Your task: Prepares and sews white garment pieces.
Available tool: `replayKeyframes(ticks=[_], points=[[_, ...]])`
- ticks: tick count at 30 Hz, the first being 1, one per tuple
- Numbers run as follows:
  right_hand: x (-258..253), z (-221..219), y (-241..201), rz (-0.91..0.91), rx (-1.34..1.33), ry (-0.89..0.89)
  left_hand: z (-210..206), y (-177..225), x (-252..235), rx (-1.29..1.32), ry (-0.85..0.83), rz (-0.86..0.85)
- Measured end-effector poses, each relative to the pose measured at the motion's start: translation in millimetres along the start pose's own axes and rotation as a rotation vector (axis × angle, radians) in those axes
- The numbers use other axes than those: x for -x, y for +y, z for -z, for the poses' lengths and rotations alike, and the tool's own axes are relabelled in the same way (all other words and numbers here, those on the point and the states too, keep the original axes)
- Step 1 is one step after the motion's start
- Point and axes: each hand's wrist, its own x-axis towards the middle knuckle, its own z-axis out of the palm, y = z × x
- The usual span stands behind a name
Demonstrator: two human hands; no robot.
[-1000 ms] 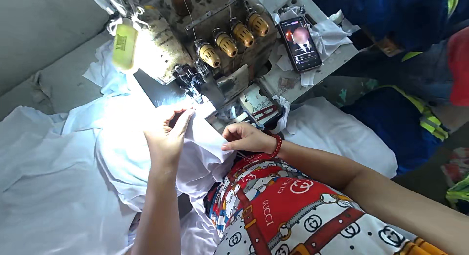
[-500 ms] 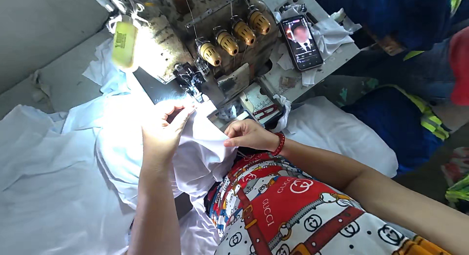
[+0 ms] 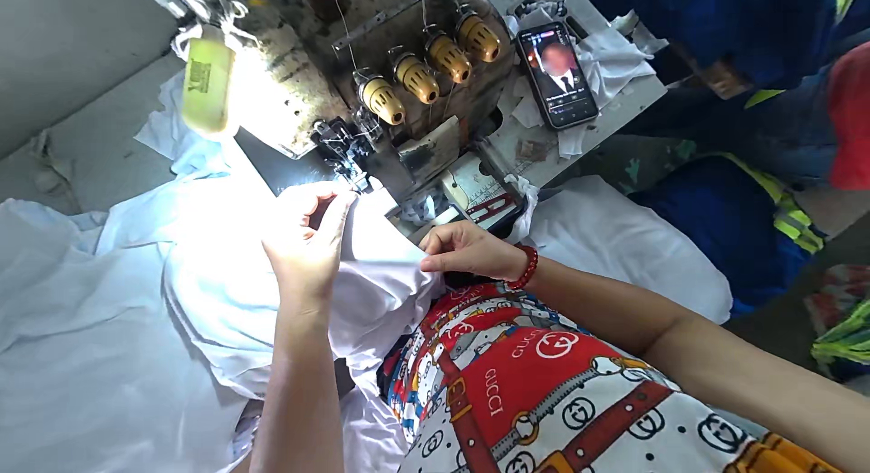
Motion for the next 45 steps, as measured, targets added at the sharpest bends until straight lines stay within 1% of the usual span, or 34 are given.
replayKeyframes(ticks=[4,6,9,12,14,15,17,19,21,23,25,29,31,33,35,37,39,40,42,43,45], points=[[1.6,-2.4,-2.8,-0.025,-0.017,-0.028,-1.3,1.0,1.0,-0.012,0.008,0.011],[3.3,-4.2,-4.0,-0.053,0.011,-0.064,-5.0,1.2,2.0,-0.008,0.056,0.011],[8.1,-6.3,4.6,-0.036,0.173,-0.064,-5.8,7.3,9.6,-0.044,0.090,0.018],[14.4,-4.5,20.5,0.081,0.447,-0.004,1.8,17.1,22.7,-0.187,-0.015,-0.041],[19.8,-4.4,22.3,0.119,0.504,-0.002,3.4,23.9,29.5,-0.340,-0.111,-0.072],[21.9,-5.2,20.9,0.112,0.473,-0.010,2.7,28.0,33.6,-0.429,-0.154,-0.066],[23.7,-9.0,13.0,0.060,0.308,-0.035,-1.4,34.9,39.5,-0.565,-0.188,-0.024],[21.4,-12.9,-1.5,-0.022,0.119,-0.040,-5.6,35.3,35.0,-0.620,-0.204,0.012],[14.6,-14.7,-14.3,-0.063,0.032,-0.007,-8.2,31.8,21.7,-0.606,-0.235,0.071],[6.8,-13.1,-19.0,-0.037,0.017,0.013,-13.0,25.2,4.1,-0.581,-0.217,0.085],[4.3,-13.4,-20.7,-0.019,0.012,0.005,-16.8,18.4,-9.9,-0.594,-0.186,0.047],[2.7,-17.6,-16.6,-0.032,-0.001,-0.008,-10.5,12.6,-11.8,-0.591,-0.238,0.071],[-2.9,-19.8,-17.2,-0.031,0.015,-0.001,-6.6,3.2,-26.9,-0.612,-0.249,0.092],[-12.4,-21.4,-18.3,0.025,0.040,-0.007,1.8,-3.2,-45.8,-0.614,-0.293,0.140],[-21.5,-22.2,-19.3,0.110,0.064,-0.004,5.5,-16.5,-57.9,-0.578,-0.229,0.101],[-26.7,-23.5,-22.0,0.153,0.073,0.014,6.5,-24.3,-59.8,-0.523,-0.096,0.052],[-24.6,-24.3,-23.7,0.132,0.087,0.022,7.6,-15.2,-43.9,-0.455,0.025,0.040],[-21.5,-24.6,-23.7,0.116,0.109,0.028,8.6,-3.9,-26.8,-0.417,0.066,0.051],[-11.3,-24.5,-19.2,0.092,0.149,0.035,3.0,18.7,20.4,-0.284,0.126,0.006],[-3.8,-24.3,-15.0,0.077,0.154,0.029,-4.5,26.2,45.8,-0.177,0.104,0.004],[12.7,-23.6,-3.0,0.059,0.177,-0.004,-24.6,35.4,89.4,0.045,-0.022,0.062]])
